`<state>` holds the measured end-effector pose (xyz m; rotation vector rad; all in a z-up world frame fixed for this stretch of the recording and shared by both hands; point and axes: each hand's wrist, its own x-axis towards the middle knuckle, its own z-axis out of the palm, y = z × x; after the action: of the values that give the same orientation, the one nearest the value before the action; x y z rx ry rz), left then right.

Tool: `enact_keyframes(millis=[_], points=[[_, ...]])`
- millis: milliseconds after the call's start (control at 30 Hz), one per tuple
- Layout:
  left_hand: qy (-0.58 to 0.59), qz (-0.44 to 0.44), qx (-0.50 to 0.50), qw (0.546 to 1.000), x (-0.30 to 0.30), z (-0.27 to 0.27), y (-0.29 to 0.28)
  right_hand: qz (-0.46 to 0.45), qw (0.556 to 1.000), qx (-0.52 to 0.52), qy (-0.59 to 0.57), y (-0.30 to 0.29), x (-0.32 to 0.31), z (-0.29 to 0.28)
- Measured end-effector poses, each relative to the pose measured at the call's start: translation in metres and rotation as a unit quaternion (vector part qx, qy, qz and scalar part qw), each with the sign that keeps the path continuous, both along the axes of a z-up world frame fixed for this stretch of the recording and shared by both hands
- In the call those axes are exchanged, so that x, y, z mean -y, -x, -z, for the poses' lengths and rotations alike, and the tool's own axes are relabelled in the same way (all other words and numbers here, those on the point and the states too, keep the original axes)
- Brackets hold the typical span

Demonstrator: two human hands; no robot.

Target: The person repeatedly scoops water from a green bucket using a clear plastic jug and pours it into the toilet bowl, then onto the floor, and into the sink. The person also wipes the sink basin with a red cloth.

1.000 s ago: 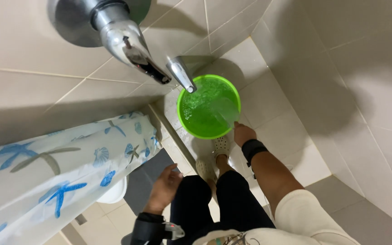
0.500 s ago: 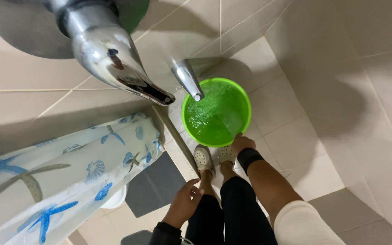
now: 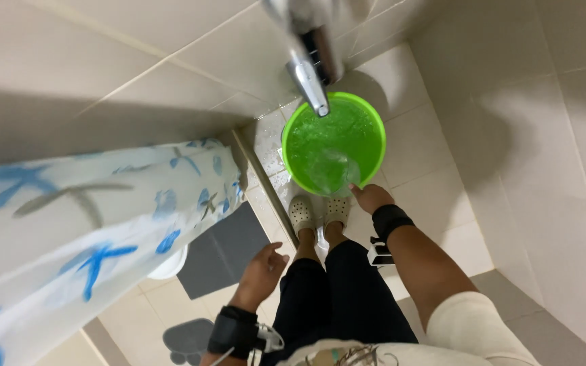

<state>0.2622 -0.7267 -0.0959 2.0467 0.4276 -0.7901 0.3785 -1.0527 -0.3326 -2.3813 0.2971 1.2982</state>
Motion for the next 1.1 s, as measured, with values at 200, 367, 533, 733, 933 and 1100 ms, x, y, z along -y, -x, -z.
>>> enact_keyframes(millis=[200,367,533,733,933,1100], points=[[0.002,0.015,0.000,1.000,-0.020,-0.032,0.004,-0.009,0.994,0.038,-0.102,-0.003,-0.048,-0.044],[0.018,0.006,0.009,1.000,-0.033,-0.051,0.006,0.161,0.950,0.129,-0.236,-0.028,-0.069,-0.013],[0.011,0.012,0.030,0.999,-0.050,-0.060,0.008,0.479,0.833,0.030,-0.276,-0.062,-0.052,-0.071],[0.028,0.032,0.019,0.999,-0.063,-0.049,0.008,0.580,0.720,0.162,-0.345,-0.060,0.031,-0.085],[0.015,0.069,0.011,0.997,-0.060,-0.046,0.004,0.599,0.716,0.241,-0.265,-0.013,0.050,-0.134],[0.022,0.076,-0.006,0.997,-0.058,-0.032,0.003,0.058,0.895,0.438,-0.064,0.062,0.095,0.034]])
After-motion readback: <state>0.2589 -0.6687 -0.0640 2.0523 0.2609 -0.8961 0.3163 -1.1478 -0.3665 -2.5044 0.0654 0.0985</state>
